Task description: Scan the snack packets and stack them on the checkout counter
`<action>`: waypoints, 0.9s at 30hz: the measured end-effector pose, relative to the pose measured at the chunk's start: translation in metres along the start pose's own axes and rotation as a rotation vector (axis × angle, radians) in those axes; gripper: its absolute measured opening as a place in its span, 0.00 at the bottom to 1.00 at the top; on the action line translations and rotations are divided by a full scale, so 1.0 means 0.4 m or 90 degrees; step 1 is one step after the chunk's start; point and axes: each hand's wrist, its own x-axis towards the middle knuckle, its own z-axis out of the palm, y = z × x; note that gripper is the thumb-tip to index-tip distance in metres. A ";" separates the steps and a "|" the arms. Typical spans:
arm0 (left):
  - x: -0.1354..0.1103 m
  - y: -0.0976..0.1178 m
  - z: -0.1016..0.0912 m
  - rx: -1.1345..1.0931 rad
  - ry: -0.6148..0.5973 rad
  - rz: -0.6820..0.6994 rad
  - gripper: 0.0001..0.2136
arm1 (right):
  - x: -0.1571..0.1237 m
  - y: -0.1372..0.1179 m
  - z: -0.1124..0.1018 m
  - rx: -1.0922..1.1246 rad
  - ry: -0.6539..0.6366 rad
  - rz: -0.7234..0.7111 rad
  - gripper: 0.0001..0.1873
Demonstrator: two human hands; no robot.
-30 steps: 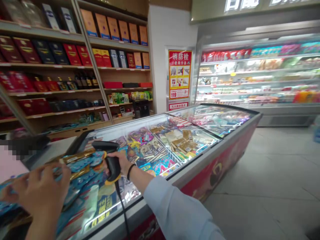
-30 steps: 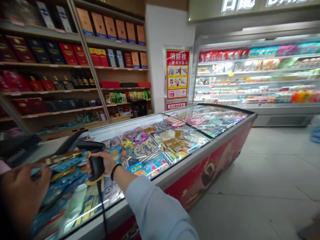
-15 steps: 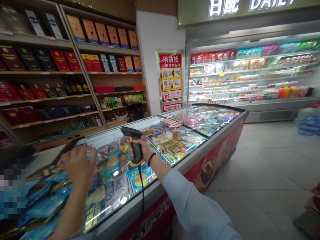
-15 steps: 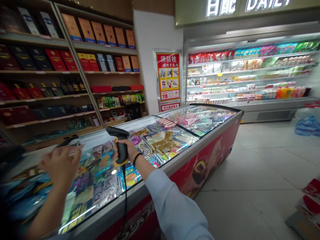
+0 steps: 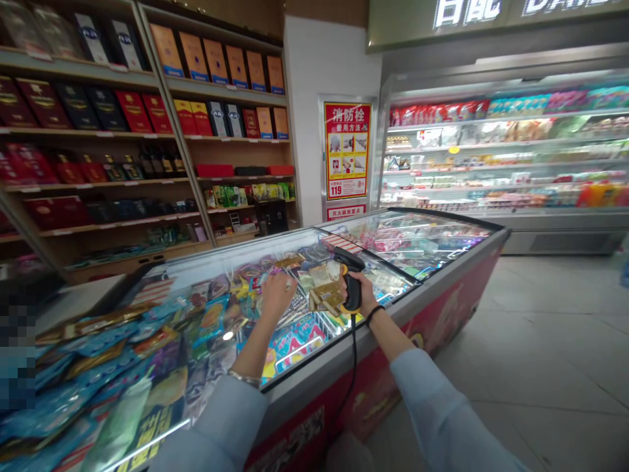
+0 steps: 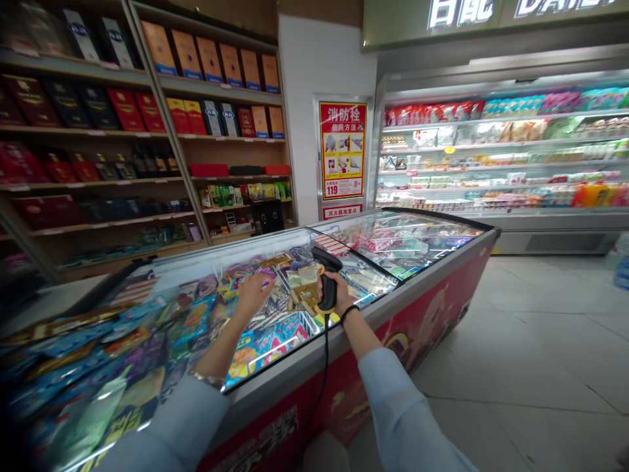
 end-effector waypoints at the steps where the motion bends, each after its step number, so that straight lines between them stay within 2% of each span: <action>1: 0.004 0.010 0.020 -0.014 -0.014 -0.004 0.13 | 0.000 -0.004 -0.012 0.006 0.004 -0.007 0.11; 5: 0.009 0.029 0.083 -0.037 -0.057 -0.034 0.14 | 0.000 -0.017 -0.040 0.026 0.019 -0.001 0.11; 10: 0.001 0.043 0.120 -0.026 -0.113 -0.053 0.17 | 0.001 -0.016 -0.050 0.007 0.058 0.029 0.10; 16: -0.004 0.059 0.130 -0.051 -0.150 -0.054 0.13 | 0.007 -0.002 -0.050 -0.044 0.077 0.065 0.11; 22: -0.009 0.071 0.117 -0.126 -0.164 -0.064 0.04 | 0.006 -0.001 -0.046 -0.039 0.096 0.075 0.12; 27: -0.007 0.073 0.109 -0.183 -0.196 -0.108 0.15 | 0.003 -0.002 -0.045 -0.027 0.110 0.095 0.12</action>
